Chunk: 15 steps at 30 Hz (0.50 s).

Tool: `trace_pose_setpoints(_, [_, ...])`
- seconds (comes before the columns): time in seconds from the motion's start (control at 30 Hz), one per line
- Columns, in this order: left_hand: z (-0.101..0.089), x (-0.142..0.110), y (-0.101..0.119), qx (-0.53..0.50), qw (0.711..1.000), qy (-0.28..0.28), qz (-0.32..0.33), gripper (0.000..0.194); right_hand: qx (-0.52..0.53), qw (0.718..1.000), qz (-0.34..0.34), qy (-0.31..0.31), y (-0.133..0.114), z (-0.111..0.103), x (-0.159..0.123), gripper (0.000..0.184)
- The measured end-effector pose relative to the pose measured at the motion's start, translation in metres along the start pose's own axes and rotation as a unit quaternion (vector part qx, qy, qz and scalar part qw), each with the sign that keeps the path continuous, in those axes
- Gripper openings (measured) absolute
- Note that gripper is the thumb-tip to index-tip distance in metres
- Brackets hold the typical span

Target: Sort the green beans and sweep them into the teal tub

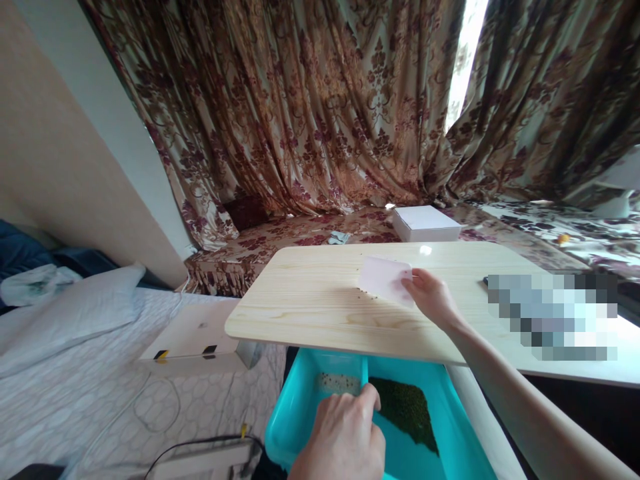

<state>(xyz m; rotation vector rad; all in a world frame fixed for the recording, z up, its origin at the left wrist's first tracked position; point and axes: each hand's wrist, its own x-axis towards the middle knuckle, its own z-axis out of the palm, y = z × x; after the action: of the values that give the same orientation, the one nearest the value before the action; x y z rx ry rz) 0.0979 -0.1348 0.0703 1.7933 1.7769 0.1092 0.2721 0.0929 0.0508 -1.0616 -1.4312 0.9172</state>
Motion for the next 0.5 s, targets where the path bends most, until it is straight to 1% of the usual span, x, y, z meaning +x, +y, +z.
trace_pose_setpoints(0.1, [-0.002, -0.001, 0.000, -0.001, 1.000, -0.002, -0.002, 0.043, 0.002, 1.000, -0.005, 0.003, -0.004, -0.009, -0.005, 0.021])
trace_pose_setpoints(0.2, [-0.003, 0.000, -0.001, -0.001, 1.000, -0.003, -0.005, 0.043, 0.003, 1.000, -0.006, 0.021, -0.005, -0.025, -0.013, 0.026])
trace_pose_setpoints(0.37, [-0.002, 0.001, -0.003, -0.001, 1.000, 0.004, -0.008, 0.042, -0.015, 0.999, -0.013, 0.039, 0.000, -0.051, -0.029, 0.030])
trace_pose_setpoints(0.5, [-0.003, 0.000, -0.002, 0.004, 1.000, 0.001, -0.016, 0.042, -0.029, 0.999, -0.023, 0.037, 0.007, -0.056, -0.035, 0.028])
